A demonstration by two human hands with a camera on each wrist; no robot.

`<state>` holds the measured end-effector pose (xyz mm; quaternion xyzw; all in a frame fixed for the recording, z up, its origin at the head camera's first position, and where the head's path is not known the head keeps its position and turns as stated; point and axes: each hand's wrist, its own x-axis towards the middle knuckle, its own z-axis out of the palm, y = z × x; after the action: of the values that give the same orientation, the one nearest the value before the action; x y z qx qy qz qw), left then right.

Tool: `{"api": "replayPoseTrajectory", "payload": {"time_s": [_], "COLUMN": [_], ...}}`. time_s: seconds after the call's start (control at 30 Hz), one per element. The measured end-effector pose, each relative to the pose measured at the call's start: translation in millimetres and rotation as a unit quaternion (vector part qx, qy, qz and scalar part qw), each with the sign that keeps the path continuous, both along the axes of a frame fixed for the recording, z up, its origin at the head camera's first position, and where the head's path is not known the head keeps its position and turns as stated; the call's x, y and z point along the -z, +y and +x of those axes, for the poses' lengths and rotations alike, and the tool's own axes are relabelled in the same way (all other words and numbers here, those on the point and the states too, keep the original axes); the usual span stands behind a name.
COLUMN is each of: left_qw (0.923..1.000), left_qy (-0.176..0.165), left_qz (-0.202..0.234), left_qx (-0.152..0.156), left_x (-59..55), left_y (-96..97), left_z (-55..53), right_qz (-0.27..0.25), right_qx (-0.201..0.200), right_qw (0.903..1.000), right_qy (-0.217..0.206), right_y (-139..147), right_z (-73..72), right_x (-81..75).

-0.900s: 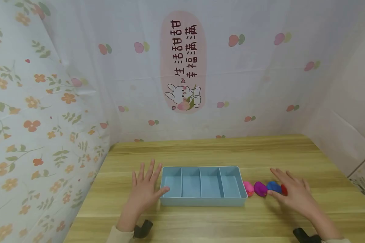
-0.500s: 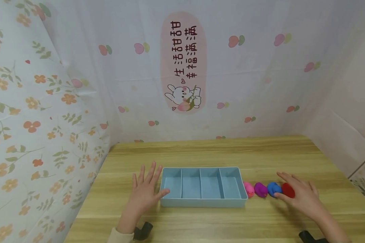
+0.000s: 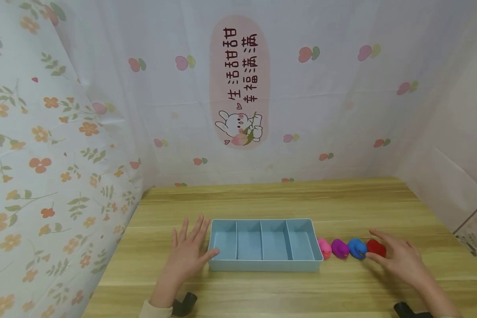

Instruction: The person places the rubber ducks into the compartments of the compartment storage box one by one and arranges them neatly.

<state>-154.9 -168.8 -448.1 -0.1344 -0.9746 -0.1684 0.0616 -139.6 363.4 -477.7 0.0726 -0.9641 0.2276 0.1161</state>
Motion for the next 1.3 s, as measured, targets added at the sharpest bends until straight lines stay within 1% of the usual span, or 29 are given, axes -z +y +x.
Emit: {"api": "replayPoseTrajectory", "payload": {"time_s": [0.17, 0.37, 0.53, 0.7, 0.83, 0.9, 1.03, 1.13, 1.3], "left_qw": [0.9999, 0.9996, 0.9991, 0.9987, 0.9972, 0.9964, 0.9962, 0.9961, 0.9962], "left_qy": [-0.007, -0.015, -0.020, -0.014, -0.016, -0.020, -0.024, -0.025, -0.026], "left_qz": [0.009, 0.022, 0.032, 0.046, 0.071, 0.080, 0.083, 0.083, 0.083], "left_qx": [0.006, 0.014, 0.018, 0.016, 0.020, 0.019, 0.013, 0.013, 0.011], "left_x": [6.8, 14.5, 20.6, 25.7, 26.8, 26.8, 27.4, 28.5, 30.4], "left_y": [-1.4, 2.6, 6.2, 8.6, 10.6, 11.2, 11.6, 11.4, 10.8], "left_z": [1.7, 3.1, 5.9, 7.6, 7.3, 6.8, 6.5, 6.5, 5.5], "right_qz": [-0.031, -0.058, -0.073, -0.070, -0.070, -0.069, -0.066, -0.067, -0.075], "right_qx": [0.008, 0.015, 0.023, 0.035, 0.041, 0.040, 0.035, 0.039, 0.057], "right_qw": [0.9994, 0.9981, 0.9957, 0.9948, 0.9958, 0.9965, 0.9972, 0.9970, 0.9955], "right_qy": [-0.011, -0.014, -0.052, -0.065, -0.043, -0.023, 0.005, 0.003, -0.010], "right_y": [6.4, 11.9, 16.0, 17.6, 16.2, 15.2, 14.1, 14.8, 15.1], "right_z": [0.1, 0.7, 1.2, 1.3, 2.3, 2.4, 2.3, 3.1, 4.8], "right_x": [5.1, 12.3, 20.2, 26.1, 29.5, 30.7, 32.0, 32.5, 33.7]}}
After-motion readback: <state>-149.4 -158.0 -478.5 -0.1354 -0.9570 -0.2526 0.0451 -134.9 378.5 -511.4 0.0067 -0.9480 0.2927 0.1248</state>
